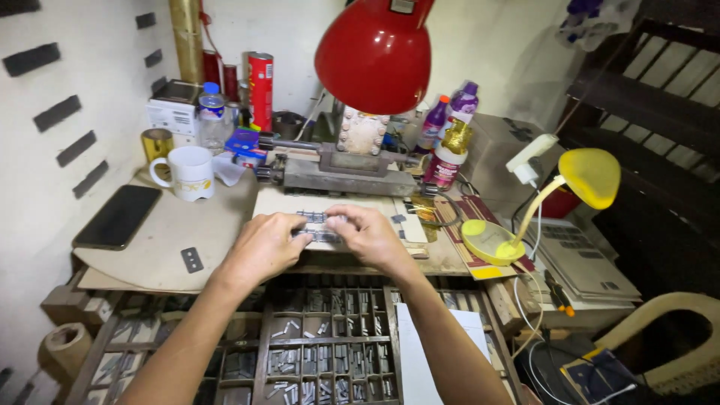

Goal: Arranging and sorting individual metal type characters into a compartmentalized printer's tray.

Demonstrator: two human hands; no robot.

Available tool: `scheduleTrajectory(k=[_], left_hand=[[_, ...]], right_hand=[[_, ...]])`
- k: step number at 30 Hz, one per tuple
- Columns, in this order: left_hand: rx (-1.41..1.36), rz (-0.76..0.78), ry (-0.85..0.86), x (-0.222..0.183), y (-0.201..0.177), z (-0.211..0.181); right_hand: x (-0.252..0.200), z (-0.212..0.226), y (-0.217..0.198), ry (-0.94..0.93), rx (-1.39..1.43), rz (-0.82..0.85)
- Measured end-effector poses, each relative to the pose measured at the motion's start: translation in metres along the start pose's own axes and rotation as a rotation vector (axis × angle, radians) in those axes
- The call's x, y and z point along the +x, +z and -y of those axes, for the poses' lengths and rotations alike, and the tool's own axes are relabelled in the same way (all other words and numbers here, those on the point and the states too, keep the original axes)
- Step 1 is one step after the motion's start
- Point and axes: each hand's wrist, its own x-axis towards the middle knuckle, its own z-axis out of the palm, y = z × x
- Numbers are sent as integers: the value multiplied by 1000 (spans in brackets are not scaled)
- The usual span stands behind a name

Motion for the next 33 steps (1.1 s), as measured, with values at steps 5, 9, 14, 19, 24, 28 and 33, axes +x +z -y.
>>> scheduleTrajectory(k=[5,9,14,19,24,28,33], left_hand=[[-39,54,-30,-3,-6,-5],[-67,44,-53,-6,-12,-16],[-114,0,-47,-3,-17,-42],[-163,115,122,12,21,-88],[-109,119,258,100,118,-99],[-169,112,257,94,107,-115],[-159,-56,292,60,57,-88]], right_hand=[[-5,-10,-58,122,-182,47],[6,-41,-71,360,-637,82],[4,-42,-81,276,-593,81],[-22,-28,-92,268,-472,-144],[-41,-38,-87,361,-335,-93],[-43,-39,-90,377,-267,-151],[-41,-41,-85,335,-231,-132]])
